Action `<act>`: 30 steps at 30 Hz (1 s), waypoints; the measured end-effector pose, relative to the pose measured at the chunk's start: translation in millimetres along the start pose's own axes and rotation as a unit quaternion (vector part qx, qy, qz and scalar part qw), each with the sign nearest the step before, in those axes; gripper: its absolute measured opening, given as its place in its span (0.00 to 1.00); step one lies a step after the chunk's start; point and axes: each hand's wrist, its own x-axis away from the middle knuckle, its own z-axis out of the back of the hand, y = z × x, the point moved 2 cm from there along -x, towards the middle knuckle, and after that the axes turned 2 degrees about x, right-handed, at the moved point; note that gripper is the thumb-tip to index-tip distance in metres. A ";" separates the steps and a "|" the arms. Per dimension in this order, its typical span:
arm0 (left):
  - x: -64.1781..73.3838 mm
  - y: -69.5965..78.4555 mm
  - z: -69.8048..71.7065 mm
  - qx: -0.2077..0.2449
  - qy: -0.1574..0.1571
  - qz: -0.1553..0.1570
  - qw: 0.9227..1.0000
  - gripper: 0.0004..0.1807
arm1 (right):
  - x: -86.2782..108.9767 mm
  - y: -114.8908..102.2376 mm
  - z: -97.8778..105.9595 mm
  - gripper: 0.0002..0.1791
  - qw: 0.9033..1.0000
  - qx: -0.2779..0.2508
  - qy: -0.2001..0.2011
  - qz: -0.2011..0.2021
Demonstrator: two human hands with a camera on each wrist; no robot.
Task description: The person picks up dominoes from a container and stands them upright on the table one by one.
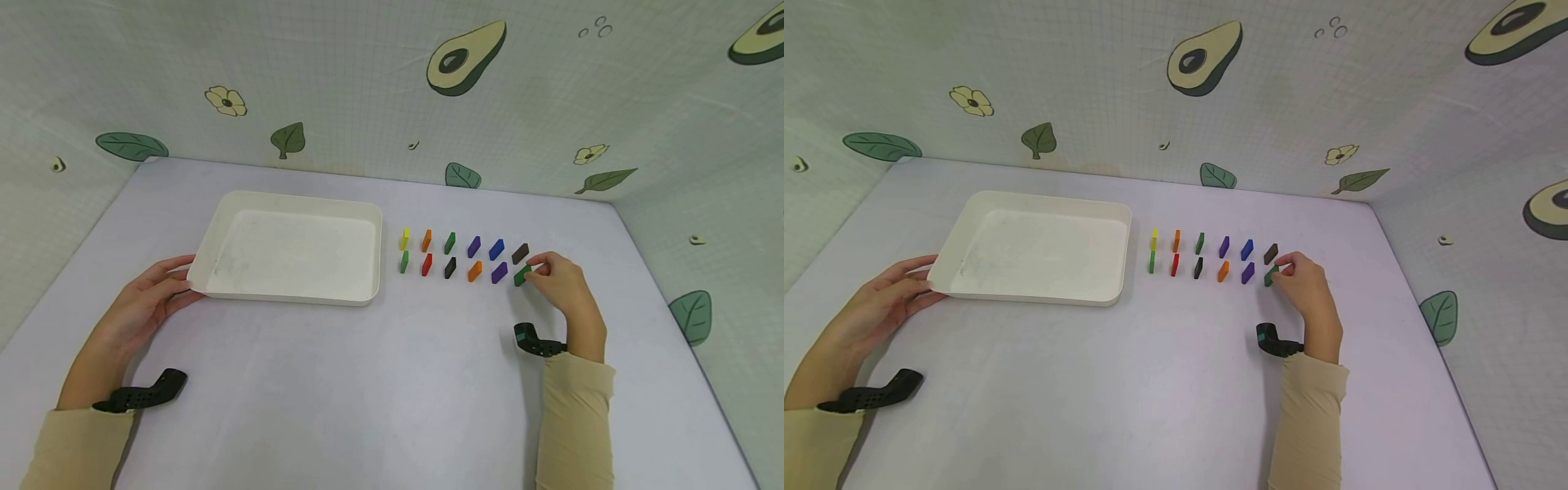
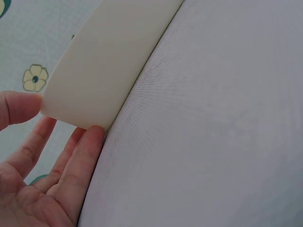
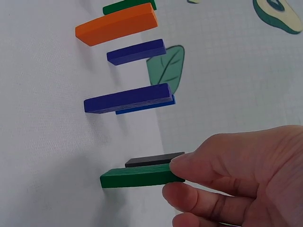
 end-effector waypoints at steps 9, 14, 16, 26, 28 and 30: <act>-0.3 0.9 -0.9 -0.006 0.005 0.005 1.000 0.19 | 1.2 -0.9 1.4 0.20 1.000 -0.002 -0.002 -0.004; -0.5 1.0 -0.8 -0.011 0.008 0.005 1.000 0.19 | 0.8 -0.6 1.1 0.20 1.000 -0.001 -0.004 -0.005; -0.6 0.8 -0.7 -0.013 0.009 0.005 1.000 0.19 | 0.7 -0.5 0.9 0.20 1.000 -0.001 -0.003 -0.004; -0.7 1.3 -0.9 -0.007 0.005 0.004 1.000 0.19 | 2.0 -1.0 2.4 0.21 1.000 0.000 -0.008 0.004; -0.7 1.3 -0.9 -0.007 0.005 0.003 1.000 0.19 | 2.1 -1.5 2.5 0.21 1.000 0.001 -0.010 0.003; -0.7 1.2 -0.8 -0.005 0.005 0.003 1.000 0.19 | 2.1 -2.2 2.7 0.22 1.000 0.002 -0.011 0.002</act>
